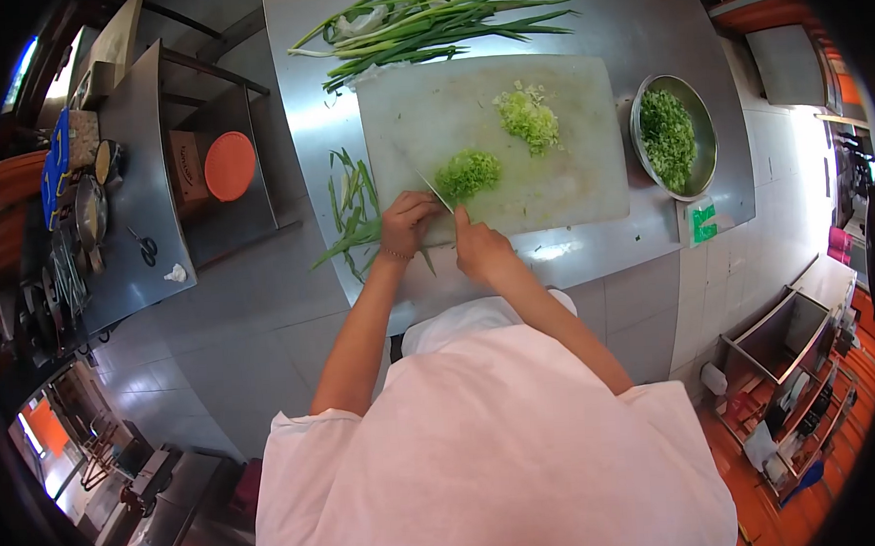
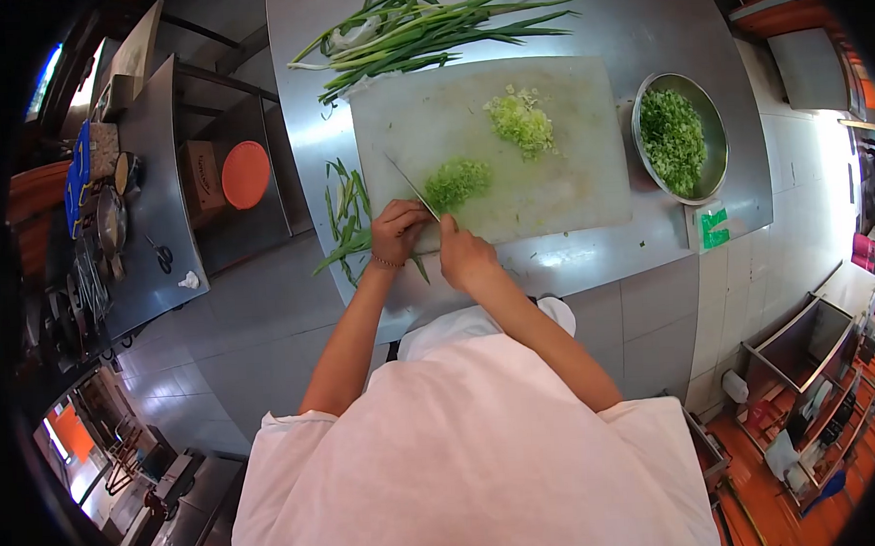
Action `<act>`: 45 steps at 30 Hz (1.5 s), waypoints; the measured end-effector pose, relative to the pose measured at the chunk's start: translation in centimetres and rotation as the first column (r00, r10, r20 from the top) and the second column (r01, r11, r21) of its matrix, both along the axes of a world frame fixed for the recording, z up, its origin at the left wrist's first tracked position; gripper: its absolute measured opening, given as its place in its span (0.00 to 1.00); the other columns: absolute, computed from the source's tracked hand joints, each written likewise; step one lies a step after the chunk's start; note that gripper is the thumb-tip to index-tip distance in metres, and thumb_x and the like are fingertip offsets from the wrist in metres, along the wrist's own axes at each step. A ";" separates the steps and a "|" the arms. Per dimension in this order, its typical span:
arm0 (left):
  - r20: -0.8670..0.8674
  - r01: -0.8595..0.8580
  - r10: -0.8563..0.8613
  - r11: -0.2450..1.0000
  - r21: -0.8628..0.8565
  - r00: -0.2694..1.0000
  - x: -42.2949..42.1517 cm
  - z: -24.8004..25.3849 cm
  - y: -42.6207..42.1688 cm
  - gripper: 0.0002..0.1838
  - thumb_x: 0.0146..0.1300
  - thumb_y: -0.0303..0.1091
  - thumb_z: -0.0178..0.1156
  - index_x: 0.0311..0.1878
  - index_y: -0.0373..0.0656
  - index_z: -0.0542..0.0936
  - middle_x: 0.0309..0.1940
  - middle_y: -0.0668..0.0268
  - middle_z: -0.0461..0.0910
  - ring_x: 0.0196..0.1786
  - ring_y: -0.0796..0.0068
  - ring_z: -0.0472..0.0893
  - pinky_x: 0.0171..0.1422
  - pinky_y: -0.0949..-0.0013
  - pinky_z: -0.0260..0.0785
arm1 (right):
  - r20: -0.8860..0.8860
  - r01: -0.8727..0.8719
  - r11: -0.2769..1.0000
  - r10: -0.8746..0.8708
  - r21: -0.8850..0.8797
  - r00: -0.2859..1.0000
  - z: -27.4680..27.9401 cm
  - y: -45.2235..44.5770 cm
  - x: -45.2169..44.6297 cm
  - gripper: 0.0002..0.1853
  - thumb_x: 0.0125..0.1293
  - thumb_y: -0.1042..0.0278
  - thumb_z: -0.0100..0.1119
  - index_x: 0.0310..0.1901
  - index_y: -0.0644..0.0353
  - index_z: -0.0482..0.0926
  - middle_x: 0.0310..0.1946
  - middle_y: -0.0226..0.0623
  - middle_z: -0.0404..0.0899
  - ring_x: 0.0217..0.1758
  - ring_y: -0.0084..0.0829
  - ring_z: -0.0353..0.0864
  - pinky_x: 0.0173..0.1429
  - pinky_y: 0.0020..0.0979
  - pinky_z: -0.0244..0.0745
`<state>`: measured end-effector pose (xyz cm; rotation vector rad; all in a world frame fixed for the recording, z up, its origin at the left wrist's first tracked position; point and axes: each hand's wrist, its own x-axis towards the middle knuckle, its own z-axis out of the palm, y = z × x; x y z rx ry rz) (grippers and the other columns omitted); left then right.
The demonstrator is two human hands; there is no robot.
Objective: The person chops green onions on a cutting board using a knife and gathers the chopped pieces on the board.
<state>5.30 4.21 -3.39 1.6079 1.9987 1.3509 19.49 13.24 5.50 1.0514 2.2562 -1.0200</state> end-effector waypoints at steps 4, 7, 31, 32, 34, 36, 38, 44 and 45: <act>0.045 -0.020 0.018 0.999 0.038 0.999 0.4 0.1 -0.2 0.11 0.47 0.18 0.71 0.35 0.42 0.89 0.39 0.63 0.87 0.46 0.64 0.87 0.50 0.65 0.81 | -0.014 -0.015 1.000 0.015 -0.008 1.000 -1.0 0.9 -2.2 0.17 0.70 0.76 0.50 0.59 0.62 0.62 0.45 0.65 0.85 0.51 0.63 0.86 0.55 0.58 0.80; 0.082 0.007 -0.009 1.000 0.020 0.997 0.3 0.5 -0.3 0.11 0.47 0.18 0.71 0.35 0.42 0.89 0.38 0.62 0.87 0.46 0.64 0.87 0.51 0.64 0.81 | 0.011 -0.036 0.999 0.036 -0.017 0.999 0.9 -0.1 0.0 0.16 0.72 0.74 0.49 0.59 0.61 0.63 0.44 0.65 0.85 0.52 0.62 0.86 0.53 0.58 0.81; -0.187 0.037 -0.049 0.997 -0.071 0.981 0.6 1.1 -1.4 0.15 0.52 0.20 0.66 0.46 0.38 0.85 0.47 0.58 0.84 0.52 0.53 0.83 0.55 0.56 0.79 | -0.020 0.018 1.000 -0.019 -0.004 1.000 -1.0 -0.4 -1.3 0.20 0.70 0.75 0.51 0.61 0.62 0.63 0.44 0.64 0.85 0.50 0.62 0.86 0.54 0.57 0.81; -0.176 0.034 -0.043 0.998 -0.053 0.983 0.6 1.1 -1.3 0.15 0.52 0.20 0.65 0.45 0.38 0.85 0.47 0.58 0.84 0.51 0.53 0.84 0.55 0.56 0.79 | -0.016 0.014 1.000 -0.014 0.012 1.000 -1.2 -0.9 -0.6 0.19 0.70 0.75 0.51 0.61 0.62 0.63 0.43 0.64 0.85 0.49 0.62 0.87 0.54 0.57 0.81; -0.150 0.021 -0.024 1.000 -0.019 0.988 0.9 1.0 -1.3 0.16 0.51 0.19 0.65 0.45 0.39 0.85 0.46 0.58 0.84 0.50 0.54 0.84 0.54 0.57 0.79 | -0.005 -0.003 0.999 0.003 0.041 1.000 -1.3 -2.0 1.2 0.18 0.71 0.75 0.51 0.60 0.62 0.63 0.42 0.62 0.85 0.48 0.62 0.87 0.52 0.57 0.81; -0.136 0.002 -0.003 1.000 -0.009 0.991 1.0 0.8 -1.5 0.15 0.51 0.19 0.65 0.44 0.39 0.85 0.46 0.59 0.85 0.50 0.54 0.84 0.53 0.57 0.79 | -0.054 0.015 1.000 -0.013 0.021 0.998 -2.7 -1.2 -0.4 0.24 0.68 0.77 0.52 0.64 0.64 0.62 0.42 0.67 0.84 0.47 0.65 0.86 0.53 0.58 0.81; -0.135 -0.006 0.006 1.000 0.001 0.991 0.7 0.6 -1.1 0.15 0.51 0.19 0.66 0.44 0.39 0.85 0.45 0.59 0.85 0.49 0.54 0.84 0.52 0.58 0.80 | -0.072 0.025 1.000 -0.024 0.004 0.997 -2.5 -0.5 -1.4 0.27 0.66 0.78 0.53 0.66 0.65 0.61 0.41 0.69 0.84 0.47 0.67 0.85 0.53 0.58 0.81; -0.108 -0.012 0.013 1.000 0.011 0.994 1.1 0.4 -1.6 0.13 0.52 0.19 0.69 0.42 0.39 0.84 0.44 0.60 0.84 0.47 0.55 0.84 0.50 0.59 0.80 | -0.046 0.028 0.999 -0.027 0.019 0.999 -1.4 -2.1 0.2 0.24 0.67 0.77 0.53 0.63 0.65 0.60 0.40 0.67 0.84 0.46 0.66 0.86 0.51 0.57 0.81; -0.103 -0.014 0.015 1.000 0.012 0.995 1.1 0.3 -1.6 0.13 0.52 0.19 0.69 0.42 0.39 0.84 0.44 0.60 0.84 0.47 0.56 0.84 0.50 0.59 0.80 | -0.050 0.015 1.000 -0.014 0.021 0.999 -1.9 -1.4 -1.0 0.21 0.69 0.76 0.52 0.61 0.64 0.61 0.40 0.65 0.85 0.47 0.64 0.86 0.51 0.56 0.82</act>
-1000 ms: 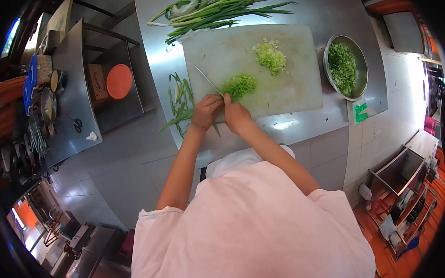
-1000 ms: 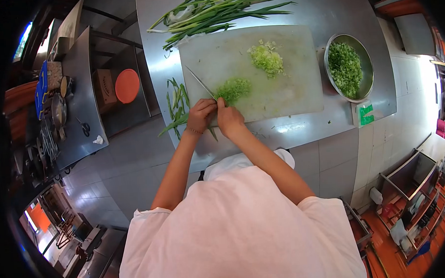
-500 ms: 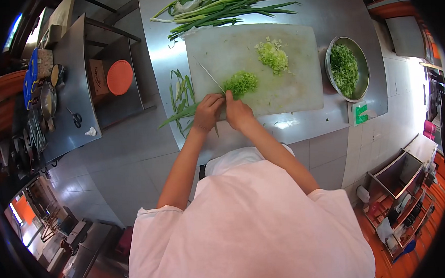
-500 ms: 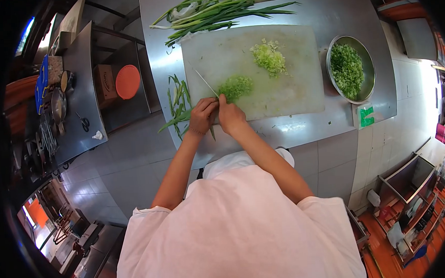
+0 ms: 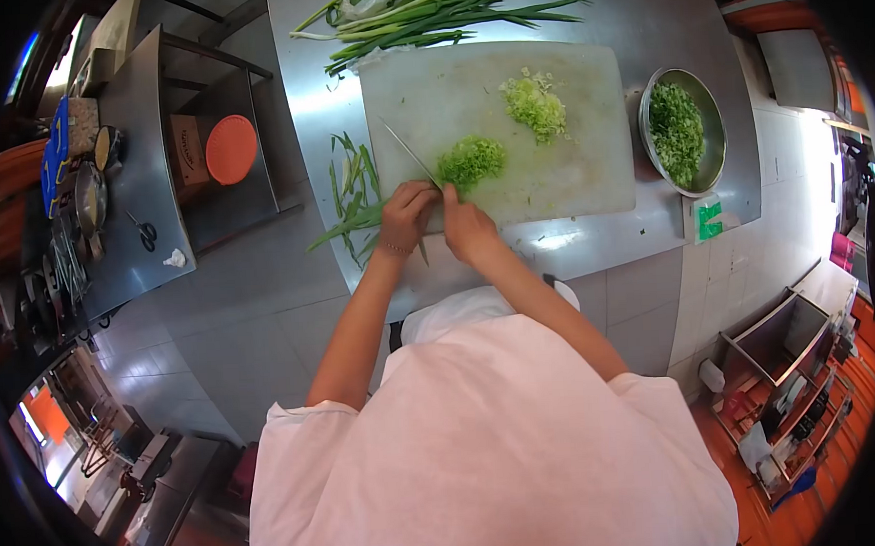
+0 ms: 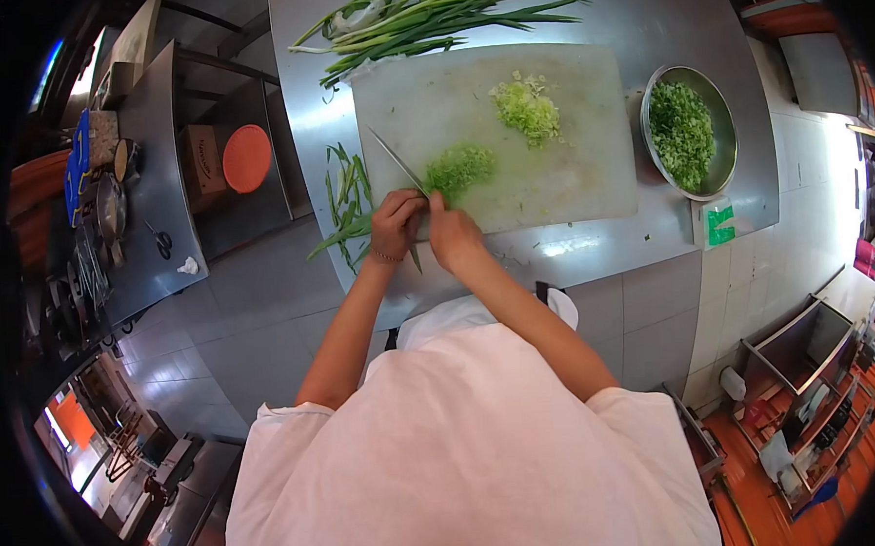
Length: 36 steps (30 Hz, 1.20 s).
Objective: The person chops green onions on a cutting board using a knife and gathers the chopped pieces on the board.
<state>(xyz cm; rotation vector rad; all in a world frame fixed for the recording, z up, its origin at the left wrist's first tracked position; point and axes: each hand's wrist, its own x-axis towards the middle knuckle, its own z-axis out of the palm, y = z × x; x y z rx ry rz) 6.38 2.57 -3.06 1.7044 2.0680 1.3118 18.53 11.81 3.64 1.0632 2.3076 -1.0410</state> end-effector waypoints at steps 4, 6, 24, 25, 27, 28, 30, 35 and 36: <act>-0.007 -0.007 0.007 1.000 0.013 1.000 -0.3 0.0 0.3 0.13 0.52 0.19 0.69 0.41 0.40 0.84 0.44 0.61 0.84 0.47 0.56 0.84 0.50 0.59 0.79 | 0.012 -0.015 1.000 0.015 -0.005 1.000 0.2 0.4 -0.2 0.20 0.70 0.75 0.52 0.61 0.63 0.62 0.42 0.63 0.85 0.47 0.62 0.87 0.51 0.55 0.82; 0.002 0.005 -0.005 1.000 0.024 1.000 -0.6 0.1 0.6 0.13 0.51 0.18 0.69 0.42 0.40 0.84 0.43 0.61 0.84 0.47 0.56 0.84 0.50 0.59 0.80 | 0.043 -0.005 1.000 0.005 0.008 0.999 0.7 -0.4 1.0 0.20 0.71 0.75 0.52 0.61 0.62 0.62 0.42 0.63 0.85 0.48 0.61 0.87 0.51 0.55 0.83; -0.167 0.060 -0.068 0.997 -0.052 0.984 -0.2 -0.3 -0.8 0.17 0.52 0.20 0.65 0.47 0.38 0.84 0.52 0.58 0.83 0.56 0.51 0.83 0.61 0.55 0.79 | 0.031 -0.020 0.999 0.021 -0.033 0.999 -0.4 0.2 -0.6 0.28 0.69 0.74 0.53 0.68 0.67 0.57 0.45 0.67 0.84 0.51 0.65 0.85 0.57 0.57 0.80; -0.165 0.052 -0.058 0.998 -0.040 0.985 -0.2 -0.5 -0.8 0.17 0.52 0.20 0.66 0.48 0.39 0.84 0.52 0.58 0.83 0.55 0.51 0.84 0.60 0.56 0.79 | -0.006 -0.029 0.999 0.029 -0.029 1.000 -0.7 0.5 -1.4 0.31 0.67 0.74 0.53 0.70 0.68 0.56 0.44 0.69 0.83 0.50 0.66 0.85 0.57 0.58 0.80; -0.168 0.066 -0.076 0.996 -0.064 0.983 -0.3 -0.1 -0.9 0.17 0.53 0.20 0.66 0.48 0.39 0.84 0.51 0.58 0.84 0.55 0.51 0.84 0.59 0.56 0.79 | 0.001 -0.003 1.000 0.003 -0.018 1.000 -0.1 0.0 -0.3 0.29 0.67 0.75 0.53 0.69 0.68 0.57 0.43 0.68 0.84 0.49 0.66 0.85 0.56 0.58 0.80; -0.170 0.074 -0.086 0.994 -0.076 0.982 -0.5 0.0 -0.9 0.16 0.53 0.19 0.66 0.47 0.39 0.84 0.51 0.57 0.84 0.54 0.52 0.84 0.59 0.56 0.80 | 0.004 0.011 1.000 -0.011 -0.011 1.000 0.3 -0.3 0.3 0.28 0.67 0.75 0.52 0.68 0.67 0.58 0.43 0.67 0.84 0.49 0.66 0.85 0.56 0.58 0.80; -0.157 0.062 -0.070 0.997 -0.055 0.985 -0.8 -0.2 -0.3 0.18 0.51 0.19 0.65 0.48 0.38 0.84 0.51 0.57 0.84 0.56 0.51 0.83 0.60 0.56 0.79 | -0.042 0.006 0.997 -0.003 0.076 0.999 0.0 -1.0 1.4 0.28 0.67 0.76 0.52 0.68 0.66 0.58 0.43 0.67 0.84 0.49 0.66 0.85 0.55 0.58 0.80; -0.111 0.032 -0.042 0.995 -0.092 0.993 -0.3 -0.4 -0.9 0.17 0.50 0.19 0.65 0.47 0.39 0.84 0.50 0.58 0.84 0.56 0.52 0.84 0.58 0.56 0.80 | -0.002 0.003 0.999 -0.003 -0.034 1.000 -0.5 0.3 -1.1 0.25 0.68 0.76 0.52 0.65 0.64 0.60 0.44 0.66 0.84 0.50 0.65 0.85 0.55 0.58 0.80; -0.108 0.031 -0.041 0.995 -0.090 0.993 -0.4 -0.2 -0.8 0.16 0.51 0.19 0.66 0.45 0.39 0.84 0.49 0.58 0.84 0.54 0.52 0.84 0.57 0.57 0.80 | 0.025 0.007 0.999 -0.006 -0.038 1.000 0.5 0.3 -0.9 0.22 0.69 0.75 0.52 0.63 0.63 0.61 0.45 0.65 0.84 0.50 0.65 0.85 0.56 0.58 0.80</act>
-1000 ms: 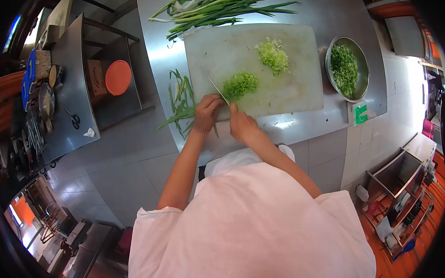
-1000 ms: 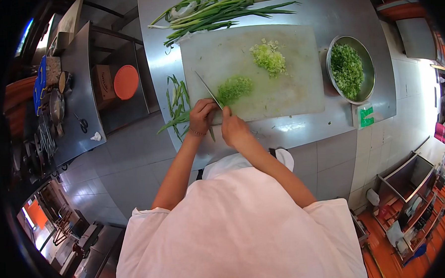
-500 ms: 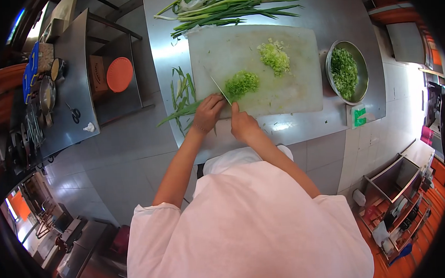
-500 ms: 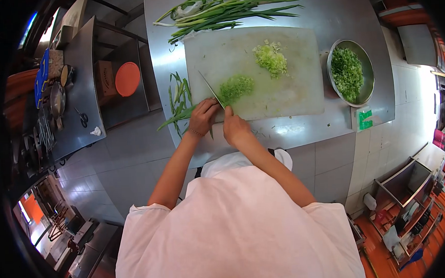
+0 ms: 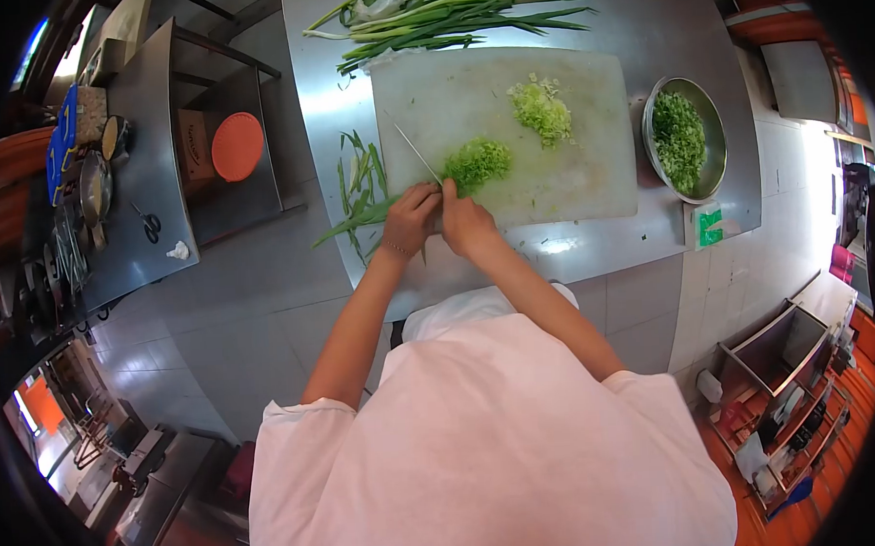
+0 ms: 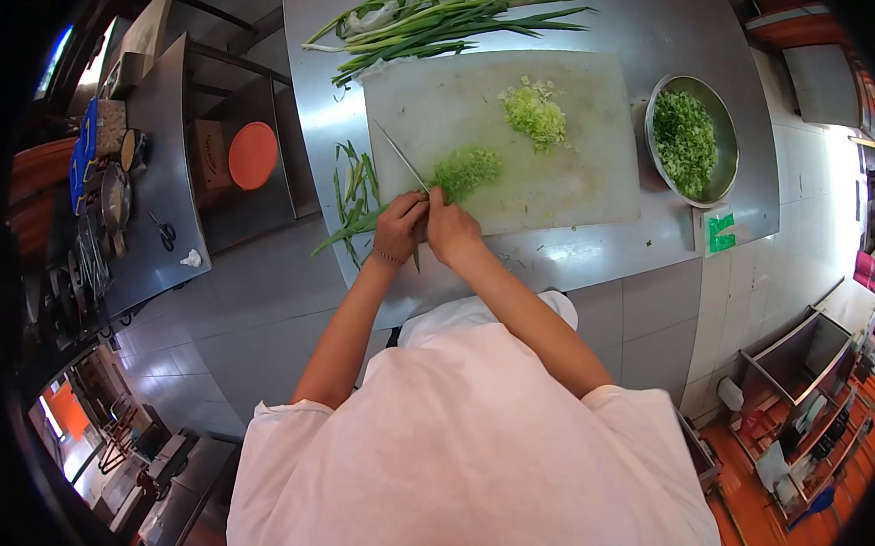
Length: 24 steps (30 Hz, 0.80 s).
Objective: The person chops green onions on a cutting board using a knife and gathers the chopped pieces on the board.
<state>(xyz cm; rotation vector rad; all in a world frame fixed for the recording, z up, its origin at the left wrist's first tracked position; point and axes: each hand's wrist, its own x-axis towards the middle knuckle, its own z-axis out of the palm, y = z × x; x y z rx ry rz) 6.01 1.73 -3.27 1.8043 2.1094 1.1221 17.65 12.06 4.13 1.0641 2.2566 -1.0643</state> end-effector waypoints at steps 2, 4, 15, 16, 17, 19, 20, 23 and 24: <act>0.004 0.002 -0.002 1.000 0.022 1.000 -0.4 0.4 0.4 0.14 0.52 0.19 0.67 0.43 0.39 0.84 0.48 0.58 0.85 0.52 0.54 0.85 0.55 0.57 0.80 | 0.008 0.013 1.000 -0.013 0.016 1.000 0.2 -0.5 0.6 0.19 0.71 0.73 0.51 0.61 0.62 0.62 0.46 0.65 0.84 0.51 0.64 0.85 0.56 0.59 0.79; 0.020 0.004 -0.005 0.999 0.048 1.000 0.0 0.1 0.3 0.13 0.52 0.19 0.67 0.42 0.39 0.84 0.48 0.58 0.84 0.52 0.54 0.85 0.54 0.58 0.80 | -0.016 0.029 0.999 -0.028 0.041 0.999 -0.3 -1.6 2.0 0.17 0.72 0.73 0.50 0.59 0.62 0.63 0.46 0.64 0.84 0.51 0.64 0.85 0.56 0.58 0.79; 0.118 -0.008 0.002 0.999 0.051 0.993 0.2 -0.8 -0.4 0.14 0.53 0.18 0.66 0.44 0.40 0.83 0.49 0.57 0.83 0.52 0.52 0.83 0.54 0.56 0.79 | -0.017 0.007 1.000 -0.006 0.020 1.000 -1.6 -0.4 -0.1 0.27 0.69 0.74 0.52 0.68 0.63 0.59 0.44 0.67 0.84 0.48 0.65 0.86 0.53 0.58 0.81; 0.120 -0.021 0.015 0.998 0.051 0.993 0.0 -0.8 -0.1 0.14 0.53 0.18 0.66 0.44 0.40 0.83 0.49 0.57 0.83 0.52 0.52 0.83 0.54 0.57 0.79 | -0.018 0.003 1.000 -0.003 -0.007 1.000 -1.7 0.4 -1.3 0.30 0.67 0.75 0.52 0.70 0.64 0.58 0.44 0.69 0.84 0.46 0.67 0.85 0.53 0.59 0.81; 0.110 -0.024 0.018 0.998 0.057 0.994 -0.1 -0.8 -0.1 0.14 0.54 0.19 0.67 0.44 0.41 0.83 0.49 0.58 0.83 0.51 0.52 0.83 0.54 0.57 0.79 | -0.038 0.008 1.000 -0.008 0.001 0.999 -1.5 0.5 -1.4 0.30 0.67 0.75 0.52 0.70 0.64 0.57 0.44 0.69 0.83 0.47 0.67 0.85 0.53 0.59 0.80; 0.093 -0.028 0.022 0.997 0.070 0.995 0.0 -0.6 0.0 0.13 0.55 0.19 0.67 0.44 0.41 0.84 0.49 0.58 0.83 0.51 0.53 0.84 0.54 0.57 0.79 | -0.073 0.020 1.000 -0.019 0.016 0.997 -1.5 0.6 -1.0 0.31 0.67 0.75 0.53 0.70 0.64 0.57 0.45 0.70 0.83 0.48 0.66 0.85 0.53 0.59 0.80; 0.104 -0.023 0.016 0.998 0.063 0.994 0.0 -0.5 0.0 0.12 0.56 0.20 0.68 0.44 0.41 0.84 0.48 0.58 0.83 0.51 0.53 0.84 0.54 0.57 0.79 | -0.054 0.016 0.998 -0.013 0.053 0.998 -1.4 0.6 -0.5 0.30 0.68 0.74 0.54 0.70 0.63 0.58 0.44 0.67 0.84 0.48 0.65 0.86 0.53 0.58 0.81; 0.121 -0.025 0.018 0.998 0.059 0.992 0.2 0.2 0.3 0.10 0.58 0.21 0.69 0.43 0.42 0.84 0.48 0.59 0.83 0.51 0.53 0.83 0.54 0.57 0.79 | -0.020 0.000 0.987 0.004 0.158 1.000 -1.3 1.3 1.9 0.25 0.71 0.71 0.54 0.66 0.62 0.61 0.41 0.62 0.85 0.45 0.63 0.87 0.50 0.58 0.82; 0.116 -0.031 0.024 0.998 0.059 0.993 0.3 0.3 0.2 0.10 0.59 0.22 0.69 0.43 0.42 0.85 0.47 0.60 0.83 0.51 0.54 0.83 0.54 0.57 0.79 | -0.025 0.000 0.983 0.004 0.181 1.000 -1.0 1.6 2.8 0.23 0.71 0.70 0.54 0.65 0.63 0.63 0.41 0.62 0.85 0.45 0.64 0.87 0.49 0.58 0.81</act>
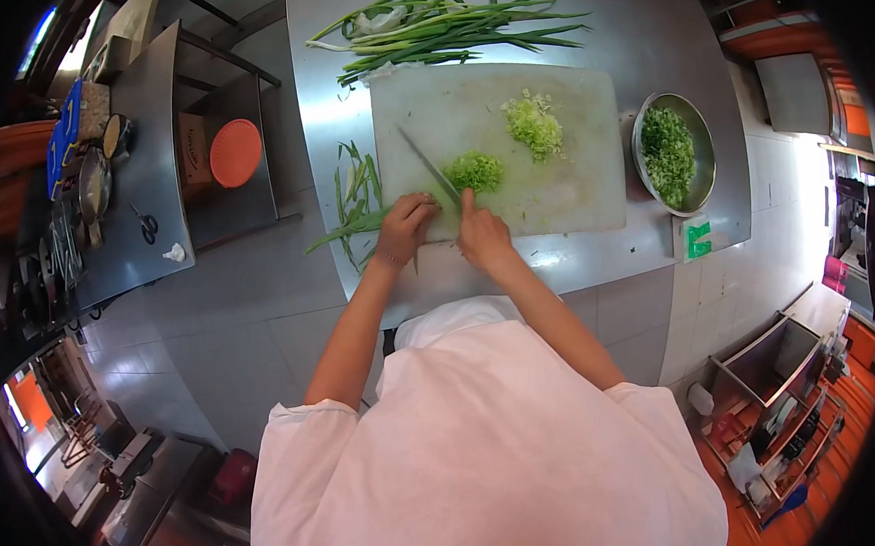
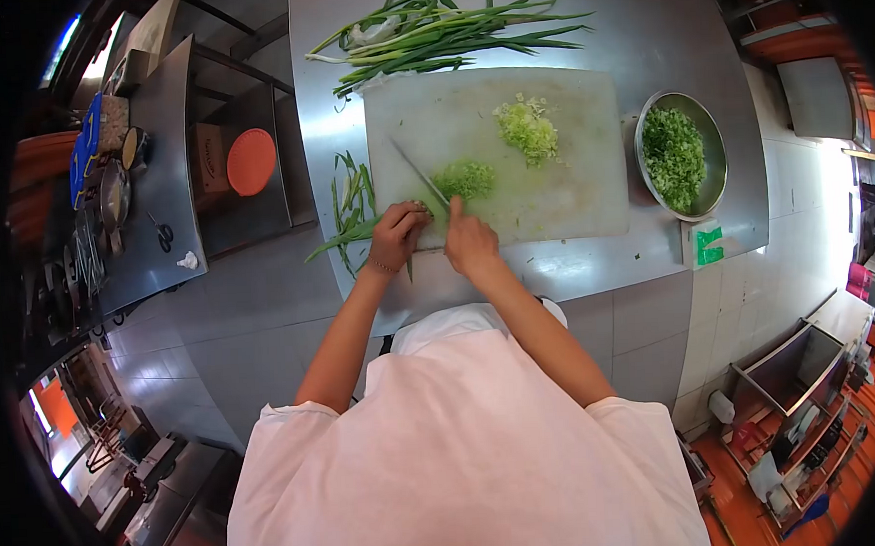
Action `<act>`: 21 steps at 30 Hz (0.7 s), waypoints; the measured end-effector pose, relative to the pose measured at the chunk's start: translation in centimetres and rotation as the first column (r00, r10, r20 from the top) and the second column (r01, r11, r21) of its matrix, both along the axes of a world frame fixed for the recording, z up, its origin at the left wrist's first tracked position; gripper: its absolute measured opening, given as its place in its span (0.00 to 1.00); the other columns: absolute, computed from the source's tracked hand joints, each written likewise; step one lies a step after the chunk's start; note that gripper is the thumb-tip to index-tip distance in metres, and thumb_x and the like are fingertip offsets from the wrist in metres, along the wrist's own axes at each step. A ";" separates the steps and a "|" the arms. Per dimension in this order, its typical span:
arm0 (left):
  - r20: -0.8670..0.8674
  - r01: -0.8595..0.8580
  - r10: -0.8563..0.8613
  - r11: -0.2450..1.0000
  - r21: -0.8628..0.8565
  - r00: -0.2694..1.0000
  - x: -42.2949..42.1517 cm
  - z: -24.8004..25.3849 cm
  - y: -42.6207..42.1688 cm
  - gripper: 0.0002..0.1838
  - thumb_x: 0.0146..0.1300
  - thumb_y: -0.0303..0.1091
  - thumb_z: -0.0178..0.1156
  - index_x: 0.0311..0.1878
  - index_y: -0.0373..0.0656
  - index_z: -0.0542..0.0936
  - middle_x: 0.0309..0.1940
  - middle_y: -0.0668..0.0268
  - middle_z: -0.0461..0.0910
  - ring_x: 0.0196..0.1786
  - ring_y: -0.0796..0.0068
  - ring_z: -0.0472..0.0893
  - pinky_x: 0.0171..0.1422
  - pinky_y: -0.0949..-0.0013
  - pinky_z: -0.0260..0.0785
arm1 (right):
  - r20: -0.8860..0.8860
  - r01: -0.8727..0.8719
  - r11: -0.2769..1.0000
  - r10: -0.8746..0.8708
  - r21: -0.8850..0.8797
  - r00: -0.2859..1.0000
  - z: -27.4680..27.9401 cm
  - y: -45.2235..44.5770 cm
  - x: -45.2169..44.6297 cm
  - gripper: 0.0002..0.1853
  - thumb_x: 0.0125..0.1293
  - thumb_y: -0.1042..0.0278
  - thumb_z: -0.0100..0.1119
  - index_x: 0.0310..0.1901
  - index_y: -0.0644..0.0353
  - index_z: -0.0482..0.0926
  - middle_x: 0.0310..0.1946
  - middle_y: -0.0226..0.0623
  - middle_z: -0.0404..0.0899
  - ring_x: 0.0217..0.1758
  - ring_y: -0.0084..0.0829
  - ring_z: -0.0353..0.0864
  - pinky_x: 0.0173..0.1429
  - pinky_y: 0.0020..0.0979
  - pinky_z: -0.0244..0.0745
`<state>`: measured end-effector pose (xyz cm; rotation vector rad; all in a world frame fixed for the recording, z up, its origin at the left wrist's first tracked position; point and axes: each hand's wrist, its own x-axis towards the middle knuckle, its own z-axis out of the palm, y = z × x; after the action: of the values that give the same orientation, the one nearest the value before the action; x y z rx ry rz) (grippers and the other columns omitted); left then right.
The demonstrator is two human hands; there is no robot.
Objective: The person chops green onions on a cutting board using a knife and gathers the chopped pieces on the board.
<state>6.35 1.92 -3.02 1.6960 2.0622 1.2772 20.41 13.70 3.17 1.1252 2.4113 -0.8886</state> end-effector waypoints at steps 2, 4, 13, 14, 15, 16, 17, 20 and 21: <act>-0.021 -0.005 0.006 1.000 0.006 1.000 0.1 0.0 0.2 0.09 0.59 0.22 0.69 0.43 0.42 0.85 0.47 0.60 0.83 0.52 0.54 0.83 0.55 0.58 0.79 | -0.061 0.038 0.998 -0.036 0.040 0.997 0.6 1.1 1.2 0.20 0.73 0.69 0.54 0.62 0.63 0.63 0.41 0.61 0.84 0.43 0.65 0.85 0.48 0.59 0.80; -0.049 -0.008 0.009 1.000 0.009 0.999 0.1 0.4 0.2 0.09 0.58 0.22 0.70 0.43 0.42 0.85 0.46 0.61 0.83 0.53 0.55 0.83 0.56 0.58 0.78 | -0.170 0.112 0.992 -0.101 0.056 0.980 2.3 2.0 1.8 0.19 0.75 0.67 0.53 0.62 0.63 0.63 0.40 0.60 0.84 0.42 0.66 0.83 0.46 0.59 0.78; -0.105 -0.111 0.113 0.993 0.029 0.988 0.3 1.0 -1.2 0.09 0.57 0.23 0.73 0.41 0.41 0.85 0.43 0.62 0.85 0.51 0.57 0.84 0.56 0.59 0.79 | -0.284 0.034 0.996 -0.011 0.077 0.959 -0.1 -0.9 5.6 0.12 0.81 0.57 0.48 0.53 0.56 0.67 0.37 0.55 0.81 0.37 0.65 0.84 0.40 0.62 0.79; -0.107 -0.110 0.113 0.993 0.029 0.988 0.3 1.0 -1.3 0.09 0.57 0.23 0.73 0.41 0.41 0.85 0.43 0.62 0.85 0.51 0.57 0.84 0.56 0.59 0.79 | -0.244 0.018 0.994 0.008 0.105 0.970 -0.8 -0.9 5.8 0.12 0.81 0.57 0.47 0.53 0.56 0.67 0.37 0.54 0.81 0.37 0.65 0.84 0.40 0.62 0.79; -0.108 -0.110 0.113 0.994 0.028 0.988 0.3 1.0 -1.4 0.09 0.57 0.23 0.73 0.41 0.41 0.85 0.43 0.62 0.85 0.50 0.57 0.84 0.55 0.59 0.79 | -0.201 0.000 0.991 0.027 0.132 0.979 -1.1 -0.6 5.9 0.12 0.81 0.56 0.46 0.53 0.55 0.67 0.37 0.54 0.81 0.36 0.65 0.84 0.40 0.62 0.79; -0.108 -0.113 0.115 0.993 0.030 0.987 0.3 1.1 -1.4 0.09 0.57 0.23 0.73 0.41 0.41 0.85 0.43 0.62 0.85 0.50 0.57 0.84 0.55 0.59 0.79 | -0.157 -0.022 0.987 0.048 0.160 0.986 -1.4 0.0 6.2 0.11 0.81 0.56 0.46 0.53 0.54 0.67 0.37 0.53 0.82 0.36 0.65 0.85 0.39 0.62 0.79; -0.109 -0.115 0.117 0.993 0.027 0.987 0.4 1.1 -1.4 0.09 0.57 0.23 0.73 0.41 0.41 0.85 0.43 0.62 0.85 0.50 0.57 0.84 0.55 0.59 0.79 | -0.143 -0.004 0.983 0.031 0.185 0.989 -1.7 0.8 6.5 0.11 0.81 0.56 0.45 0.53 0.54 0.67 0.37 0.53 0.82 0.36 0.65 0.85 0.39 0.62 0.79; -0.117 -0.114 0.116 0.993 0.024 0.986 0.3 1.2 -1.3 0.09 0.57 0.23 0.72 0.41 0.41 0.85 0.43 0.62 0.85 0.50 0.57 0.84 0.55 0.59 0.79 | -0.123 0.043 0.963 -0.011 0.265 0.992 -1.7 3.8 7.2 0.11 0.81 0.57 0.45 0.54 0.53 0.67 0.37 0.53 0.84 0.36 0.64 0.86 0.39 0.62 0.79; -0.118 -0.111 0.114 0.993 0.025 0.986 0.3 1.0 -1.1 0.08 0.58 0.23 0.72 0.40 0.41 0.85 0.43 0.62 0.85 0.50 0.57 0.84 0.54 0.59 0.79 | -0.120 0.063 0.953 -0.028 0.296 0.992 -1.9 4.9 7.3 0.11 0.81 0.57 0.45 0.54 0.53 0.67 0.37 0.53 0.84 0.35 0.64 0.86 0.39 0.62 0.79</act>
<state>6.64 0.77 -2.00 1.7254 2.2506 1.2583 27.76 18.59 1.26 1.2705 2.6924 -0.6293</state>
